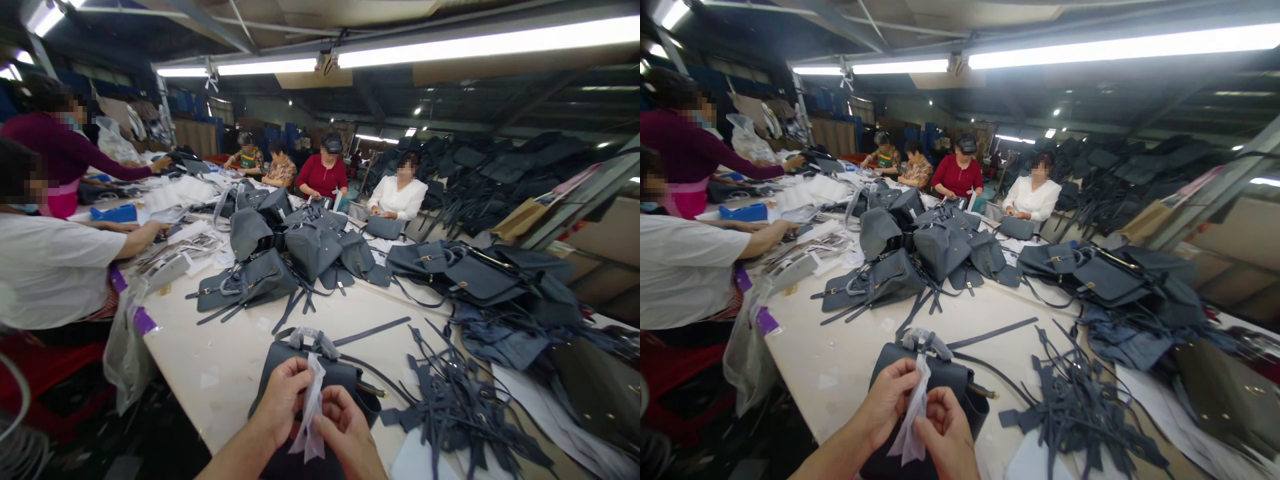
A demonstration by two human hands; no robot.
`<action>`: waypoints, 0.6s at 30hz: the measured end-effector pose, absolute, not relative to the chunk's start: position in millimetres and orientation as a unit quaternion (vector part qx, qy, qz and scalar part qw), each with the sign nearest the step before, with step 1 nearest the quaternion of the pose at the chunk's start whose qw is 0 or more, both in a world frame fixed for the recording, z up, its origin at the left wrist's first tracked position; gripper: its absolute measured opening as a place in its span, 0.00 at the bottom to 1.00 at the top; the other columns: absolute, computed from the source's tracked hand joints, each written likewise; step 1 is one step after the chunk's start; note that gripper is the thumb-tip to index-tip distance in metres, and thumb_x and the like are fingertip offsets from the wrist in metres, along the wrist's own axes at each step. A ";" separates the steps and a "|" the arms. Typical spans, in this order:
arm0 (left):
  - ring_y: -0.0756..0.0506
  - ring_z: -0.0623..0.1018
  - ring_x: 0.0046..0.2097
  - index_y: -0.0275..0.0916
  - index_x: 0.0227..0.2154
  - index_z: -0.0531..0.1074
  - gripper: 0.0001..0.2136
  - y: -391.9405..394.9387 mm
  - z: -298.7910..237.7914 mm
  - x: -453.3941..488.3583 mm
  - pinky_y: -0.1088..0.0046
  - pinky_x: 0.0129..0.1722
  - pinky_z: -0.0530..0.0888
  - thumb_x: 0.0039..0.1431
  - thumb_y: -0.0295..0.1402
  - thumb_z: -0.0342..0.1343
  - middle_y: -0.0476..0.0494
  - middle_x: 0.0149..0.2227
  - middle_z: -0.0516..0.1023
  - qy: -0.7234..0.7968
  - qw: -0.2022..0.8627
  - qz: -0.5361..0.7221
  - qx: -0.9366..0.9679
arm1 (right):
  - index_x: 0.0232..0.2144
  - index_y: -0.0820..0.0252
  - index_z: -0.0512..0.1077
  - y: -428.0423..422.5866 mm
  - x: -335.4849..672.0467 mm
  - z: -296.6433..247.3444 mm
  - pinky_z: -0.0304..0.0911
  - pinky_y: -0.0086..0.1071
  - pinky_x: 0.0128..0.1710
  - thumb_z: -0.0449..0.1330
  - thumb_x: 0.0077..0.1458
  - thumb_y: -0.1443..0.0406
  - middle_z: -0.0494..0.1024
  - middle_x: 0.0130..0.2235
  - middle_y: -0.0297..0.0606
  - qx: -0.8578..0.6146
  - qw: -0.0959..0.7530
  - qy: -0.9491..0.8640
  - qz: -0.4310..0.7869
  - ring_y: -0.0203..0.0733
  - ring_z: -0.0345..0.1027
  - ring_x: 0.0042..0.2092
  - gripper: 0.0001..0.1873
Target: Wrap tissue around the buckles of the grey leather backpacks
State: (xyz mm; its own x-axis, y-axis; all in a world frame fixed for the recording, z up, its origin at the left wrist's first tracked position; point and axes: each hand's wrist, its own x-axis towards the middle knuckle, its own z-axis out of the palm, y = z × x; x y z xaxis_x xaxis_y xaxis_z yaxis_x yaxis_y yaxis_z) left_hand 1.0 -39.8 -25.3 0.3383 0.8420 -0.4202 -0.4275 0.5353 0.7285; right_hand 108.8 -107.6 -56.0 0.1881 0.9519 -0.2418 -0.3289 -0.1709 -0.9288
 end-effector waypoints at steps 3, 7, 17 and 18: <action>0.49 0.74 0.25 0.38 0.24 0.67 0.13 -43.3 -23.6 5.0 0.73 0.29 0.71 0.37 0.34 0.65 0.50 0.22 0.75 0.394 0.787 0.405 0.247 | 0.32 0.57 0.65 -103.0 98.2 -63.5 0.61 0.27 0.25 0.69 0.40 0.63 0.75 0.25 0.29 -0.532 0.581 -0.308 0.533 0.37 0.69 0.27 0.18; 0.50 0.75 0.25 0.39 0.27 0.66 0.14 -44.7 -24.0 8.2 0.74 0.29 0.71 0.42 0.39 0.64 0.51 0.22 0.75 0.411 0.758 0.430 0.266 | 0.39 0.57 0.66 -101.6 89.0 -68.8 0.65 0.30 0.25 0.67 0.41 0.64 0.77 0.27 0.32 -0.589 0.551 -0.367 0.464 0.41 0.71 0.27 0.21; 0.50 0.71 0.25 0.38 0.23 0.69 0.12 -45.8 -39.4 9.5 0.76 0.26 0.68 0.45 0.40 0.64 0.52 0.21 0.71 0.444 0.659 0.467 0.390 | 0.35 0.59 0.74 -86.3 117.9 -33.1 0.63 0.29 0.25 0.66 0.45 0.53 0.75 0.28 0.35 -0.613 0.549 -0.385 0.418 0.40 0.69 0.28 0.19; 0.50 0.70 0.25 0.38 0.23 0.69 0.12 -46.2 -40.3 9.2 0.76 0.27 0.68 0.45 0.39 0.63 0.52 0.22 0.71 0.439 0.656 0.468 0.397 | 0.30 0.59 0.74 -81.1 120.3 -29.3 0.62 0.29 0.25 0.67 0.45 0.54 0.73 0.25 0.32 -0.609 0.535 -0.405 0.423 0.39 0.66 0.26 0.16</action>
